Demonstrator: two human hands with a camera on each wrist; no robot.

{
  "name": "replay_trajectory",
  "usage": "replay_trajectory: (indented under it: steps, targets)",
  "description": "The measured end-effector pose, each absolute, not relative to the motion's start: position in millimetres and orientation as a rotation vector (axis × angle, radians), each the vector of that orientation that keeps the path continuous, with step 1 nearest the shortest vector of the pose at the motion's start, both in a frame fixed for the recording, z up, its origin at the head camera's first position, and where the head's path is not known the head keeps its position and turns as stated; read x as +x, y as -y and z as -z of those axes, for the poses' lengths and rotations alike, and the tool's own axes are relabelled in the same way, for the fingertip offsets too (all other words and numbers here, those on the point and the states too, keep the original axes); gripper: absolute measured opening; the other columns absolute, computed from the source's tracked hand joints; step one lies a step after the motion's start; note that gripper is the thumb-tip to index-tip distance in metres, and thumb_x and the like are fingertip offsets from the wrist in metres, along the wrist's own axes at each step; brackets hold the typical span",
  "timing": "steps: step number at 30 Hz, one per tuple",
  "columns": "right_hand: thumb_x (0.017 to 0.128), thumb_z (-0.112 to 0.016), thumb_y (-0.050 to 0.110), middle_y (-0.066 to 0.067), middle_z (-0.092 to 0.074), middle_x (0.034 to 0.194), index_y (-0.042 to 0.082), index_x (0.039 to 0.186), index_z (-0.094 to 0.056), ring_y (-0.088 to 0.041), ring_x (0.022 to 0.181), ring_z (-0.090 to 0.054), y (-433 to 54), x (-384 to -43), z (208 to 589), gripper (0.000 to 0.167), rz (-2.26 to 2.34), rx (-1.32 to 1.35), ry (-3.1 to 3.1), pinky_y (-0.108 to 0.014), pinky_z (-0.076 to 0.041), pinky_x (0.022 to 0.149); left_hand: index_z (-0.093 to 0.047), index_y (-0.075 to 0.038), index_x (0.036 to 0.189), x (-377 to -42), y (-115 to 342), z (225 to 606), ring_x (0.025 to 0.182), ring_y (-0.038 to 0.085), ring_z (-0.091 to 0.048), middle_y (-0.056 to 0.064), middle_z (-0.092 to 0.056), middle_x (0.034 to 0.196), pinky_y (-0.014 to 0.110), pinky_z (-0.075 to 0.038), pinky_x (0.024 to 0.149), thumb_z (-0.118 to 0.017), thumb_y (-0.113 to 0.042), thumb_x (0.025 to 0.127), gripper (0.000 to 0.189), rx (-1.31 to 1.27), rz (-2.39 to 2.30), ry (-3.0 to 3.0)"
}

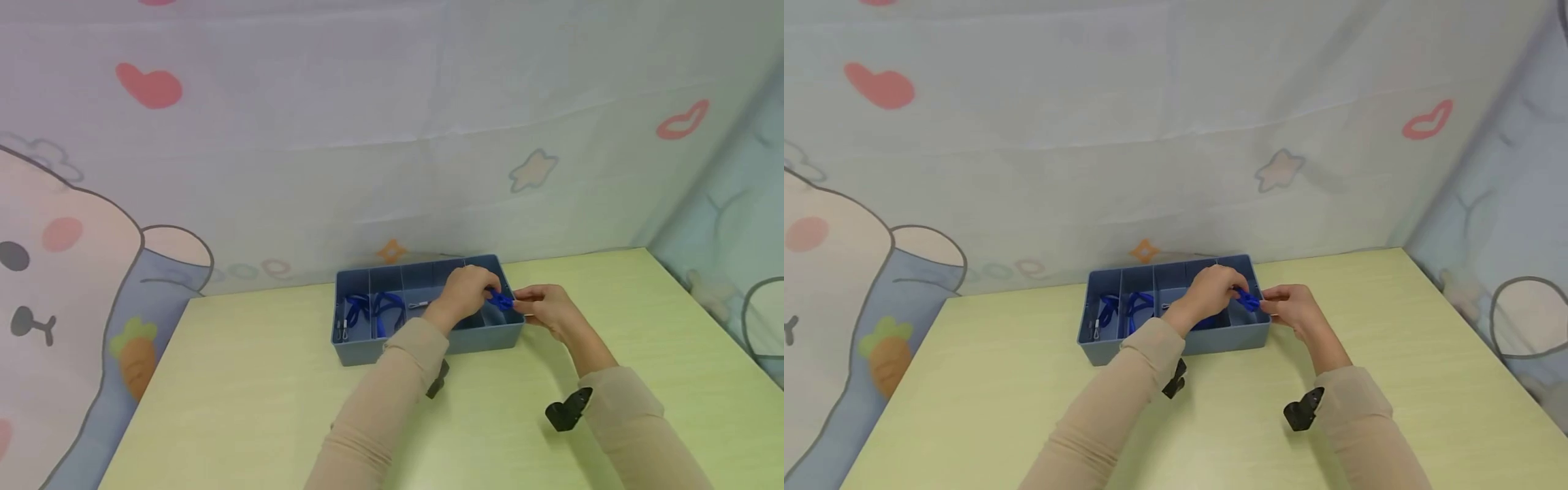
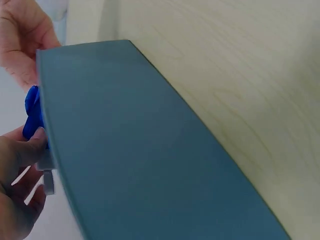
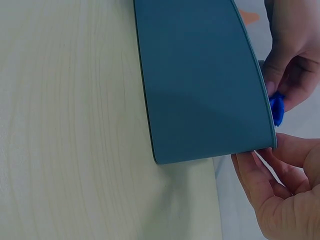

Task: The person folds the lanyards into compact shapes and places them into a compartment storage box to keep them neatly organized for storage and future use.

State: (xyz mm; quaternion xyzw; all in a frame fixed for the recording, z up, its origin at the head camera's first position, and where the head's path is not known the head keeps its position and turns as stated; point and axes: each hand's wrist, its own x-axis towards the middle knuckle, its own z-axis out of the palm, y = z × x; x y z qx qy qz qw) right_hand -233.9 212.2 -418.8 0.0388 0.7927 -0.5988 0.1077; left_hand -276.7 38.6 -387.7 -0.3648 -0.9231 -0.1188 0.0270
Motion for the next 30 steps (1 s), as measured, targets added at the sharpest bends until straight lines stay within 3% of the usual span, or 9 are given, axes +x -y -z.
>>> replay_trajectory:
  steps: [8, 15, 18, 21, 25, 27, 30]
  targets:
    - [0.092, -0.059, 0.011, -0.018, -0.058, 0.116, -0.013, 0.128, -0.046, -0.024, 0.101, -0.060, -208.3, -232.1, 419.3, 0.046, 1.713, 0.138, -2.361, -0.034, -0.051, 0.086, -0.074, -0.014, 0.097, -283.9, -42.9, 396.8, 0.092, 0.013, -0.061, -0.002, -0.069, 0.098, 0.021, -0.048, 0.082, -0.064, -0.007, 0.088, 0.015, -1.183, 0.345, 2.858]
    - [0.091, -0.060, 0.010, -0.012, -0.061, 0.110, -0.014, 0.128, -0.045, -0.009, 0.088, -0.061, -206.7, -230.8, 418.9, 0.046, 1.766, 0.149, -2.320, -0.026, -0.053, 0.079, -0.073, -0.013, 0.098, -287.1, -49.8, 405.8, 0.094, 0.013, -0.061, -0.001, -0.068, 0.099, 0.017, -0.048, 0.079, -0.064, -0.005, 0.087, 0.016, -1.300, 0.370, 2.945]
    - [0.091, -0.060, 0.009, -0.011, -0.061, 0.109, -0.014, 0.128, -0.046, -0.011, 0.090, -0.062, -205.8, -229.5, 420.3, 0.046, 1.777, 0.140, -2.303, -0.027, -0.053, 0.079, -0.074, -0.013, 0.096, -287.0, -51.8, 411.0, 0.093, 0.012, -0.062, -0.002, -0.068, 0.099, 0.017, -0.048, 0.079, -0.065, -0.003, 0.087, 0.017, -1.333, 0.356, 2.985]
    - [0.092, -0.059, 0.010, -0.016, -0.059, 0.116, -0.013, 0.129, -0.045, -0.015, 0.096, -0.061, -203.3, -229.9, 420.0, 0.046, 1.753, 0.131, -2.299, -0.030, -0.052, 0.083, -0.075, -0.017, 0.094, -286.9, -51.1, 413.6, 0.092, 0.010, -0.061, -0.006, -0.069, 0.095, 0.023, -0.045, 0.087, -0.067, -0.005, 0.085, 0.017, -1.249, 0.283, 3.005]
    - [0.093, -0.058, 0.012, -0.024, -0.051, 0.126, -0.012, 0.131, -0.044, -0.023, 0.106, -0.058, -201.9, -231.3, 417.4, 0.047, 1.730, 0.127, -2.305, -0.033, -0.050, 0.088, -0.075, -0.024, 0.091, -286.7, -51.3, 411.4, 0.091, 0.010, -0.061, -0.011, -0.069, 0.089, 0.044, -0.030, 0.105, -0.069, -0.005, 0.083, 0.022, -1.038, 0.206, 3.046]
    - [0.093, -0.058, 0.013, -0.025, -0.049, 0.128, -0.012, 0.132, -0.043, -0.024, 0.108, -0.057, -201.3, -232.1, 416.0, 0.048, 1.724, 0.120, -2.306, -0.034, -0.050, 0.089, -0.075, -0.025, 0.090, -286.8, -51.4, 409.7, 0.092, 0.011, -0.061, -0.011, -0.069, 0.088, 0.051, -0.022, 0.108, -0.069, -0.005, 0.082, 0.023, -0.942, 0.211, 3.082]
    - [0.093, -0.058, 0.013, -0.023, -0.052, 0.126, -0.012, 0.131, -0.043, -0.021, 0.105, -0.058, -200.2, -233.5, 415.4, 0.048, 1.729, 0.122, -2.297, -0.033, -0.050, 0.088, -0.075, -0.024, 0.090, -286.5, -50.1, 407.5, 0.094, 0.012, -0.061, -0.010, -0.069, 0.089, 0.054, -0.019, 0.109, -0.068, -0.004, 0.083, 0.023, -0.875, 0.235, 3.124]
